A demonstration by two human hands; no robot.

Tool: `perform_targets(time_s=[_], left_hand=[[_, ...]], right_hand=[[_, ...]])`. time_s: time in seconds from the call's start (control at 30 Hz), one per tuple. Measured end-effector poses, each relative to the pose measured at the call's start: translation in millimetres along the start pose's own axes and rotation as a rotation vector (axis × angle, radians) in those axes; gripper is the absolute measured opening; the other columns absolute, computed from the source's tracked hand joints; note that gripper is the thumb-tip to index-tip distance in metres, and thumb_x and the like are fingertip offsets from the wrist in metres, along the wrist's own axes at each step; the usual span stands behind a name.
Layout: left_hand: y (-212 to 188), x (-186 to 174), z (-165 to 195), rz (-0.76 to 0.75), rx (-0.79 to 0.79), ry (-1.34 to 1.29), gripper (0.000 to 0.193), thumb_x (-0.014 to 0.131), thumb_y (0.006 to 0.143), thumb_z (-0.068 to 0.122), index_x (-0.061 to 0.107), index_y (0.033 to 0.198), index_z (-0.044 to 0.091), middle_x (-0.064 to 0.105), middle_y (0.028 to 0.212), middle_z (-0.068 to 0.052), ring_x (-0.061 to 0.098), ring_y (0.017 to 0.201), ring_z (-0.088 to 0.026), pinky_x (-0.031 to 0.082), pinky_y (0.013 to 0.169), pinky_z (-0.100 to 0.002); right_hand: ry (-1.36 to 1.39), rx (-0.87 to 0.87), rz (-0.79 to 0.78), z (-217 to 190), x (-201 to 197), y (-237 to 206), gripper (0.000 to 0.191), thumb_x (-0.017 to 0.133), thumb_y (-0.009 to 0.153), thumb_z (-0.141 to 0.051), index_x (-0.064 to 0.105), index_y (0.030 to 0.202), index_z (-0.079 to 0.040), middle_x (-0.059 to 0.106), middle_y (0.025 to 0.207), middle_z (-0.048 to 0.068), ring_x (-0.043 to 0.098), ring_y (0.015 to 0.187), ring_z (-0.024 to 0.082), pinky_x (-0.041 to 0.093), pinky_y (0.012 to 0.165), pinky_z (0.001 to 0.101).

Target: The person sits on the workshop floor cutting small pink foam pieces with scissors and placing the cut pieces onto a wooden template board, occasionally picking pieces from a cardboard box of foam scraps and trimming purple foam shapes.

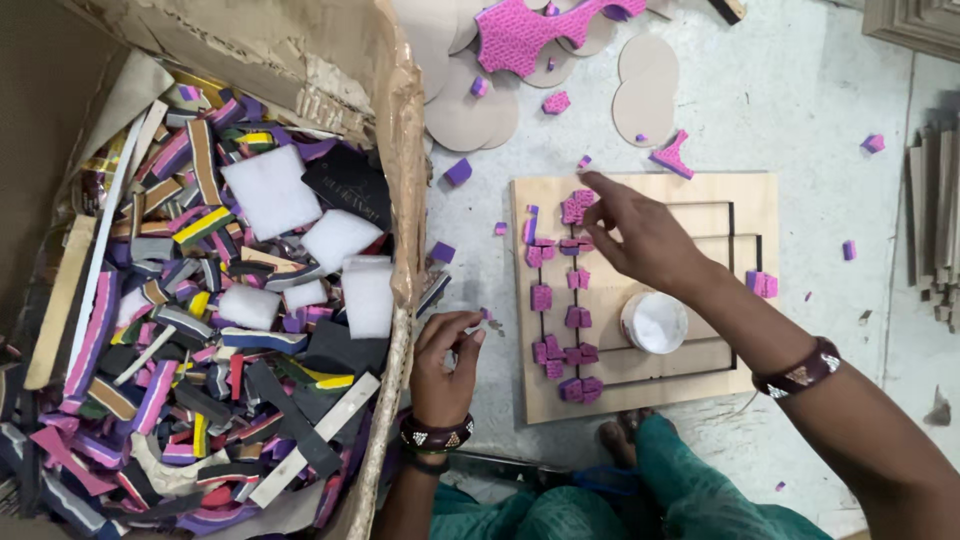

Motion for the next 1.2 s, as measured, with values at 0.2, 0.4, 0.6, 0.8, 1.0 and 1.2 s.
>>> perform_targets(time_s=[0.2,0.4,0.6,0.8,1.0,1.2], left_hand=[[0.7,-0.4,4.2,0.001,-0.043,0.014,0.019,0.071,0.091,0.002,0.074,0.11,0.003,0.071,0.104,-0.006,0.067,0.078,-0.015,0.053,0.067,-0.026],[0.8,1.3,10.7,0.011,0.011,0.072,0.019,0.071,0.089,0.0,0.074,0.108,0.002,0.071,0.102,-0.007,0.068,0.08,-0.014,0.053,0.067,-0.026],[1.1,3.1,12.3,0.024,-0.006,0.077,0.016,0.073,0.088,-0.002,0.077,0.103,0.002,0.069,0.089,-0.005,0.066,0.072,-0.013,0.052,0.064,-0.027],[-11.9,10.0,6.3,-0.006,-0.156,-0.042,0.022,0.071,0.087,-0.003,0.078,0.106,0.003,0.066,0.078,-0.003,0.063,0.058,-0.01,0.049,0.052,-0.026],[-35.7,13.1,4.8,0.078,0.024,0.104,0.017,0.061,0.098,0.004,0.075,0.108,0.005,0.07,0.081,0.0,0.057,0.063,-0.004,0.046,0.055,-0.023],[-92.7,27.3,-4.3,0.214,0.123,0.227,0.009,0.067,0.101,0.01,0.074,0.103,0.005,0.071,0.076,0.002,0.058,0.069,-0.002,0.048,0.061,-0.021]], right_hand=[[-0.02,0.031,0.044,-1.5,-13.7,-16.8,0.059,0.066,0.09,-0.003,0.047,0.145,-0.003,0.07,0.103,0.011,0.069,0.091,0.026,0.057,0.078,0.0378],[-0.044,0.0,0.039,-11.2,2.8,-18.3,0.054,0.068,0.091,-0.006,0.052,0.142,-0.004,0.07,0.1,0.009,0.068,0.091,0.026,0.055,0.079,0.0399],[0.097,0.088,0.205,3.3,-7.2,-25.9,0.053,0.072,0.091,-0.005,0.053,0.14,-0.005,0.071,0.106,0.007,0.067,0.091,0.019,0.055,0.072,0.0318],[0.732,0.318,0.461,63.6,-56.4,-115.0,0.049,0.066,0.098,0.0,0.051,0.145,-0.004,0.068,0.117,0.006,0.062,0.1,0.01,0.053,0.077,0.0265],[0.818,0.529,0.834,146.9,-95.5,-278.4,0.04,0.063,0.102,-0.001,0.05,0.14,-0.004,0.069,0.115,0.007,0.064,0.096,0.012,0.052,0.074,0.0279],[0.828,0.859,1.006,214.9,-84.1,-422.1,0.046,0.065,0.099,-0.012,0.045,0.14,-0.005,0.068,0.11,0.008,0.064,0.091,0.014,0.052,0.071,0.0307]])
Point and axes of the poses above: each hand's wrist, its own y-axis towards the middle knuckle, its own x-axis out of the palm, z = x × y, the point moved 6 cm from there along y, towards the middle knuckle
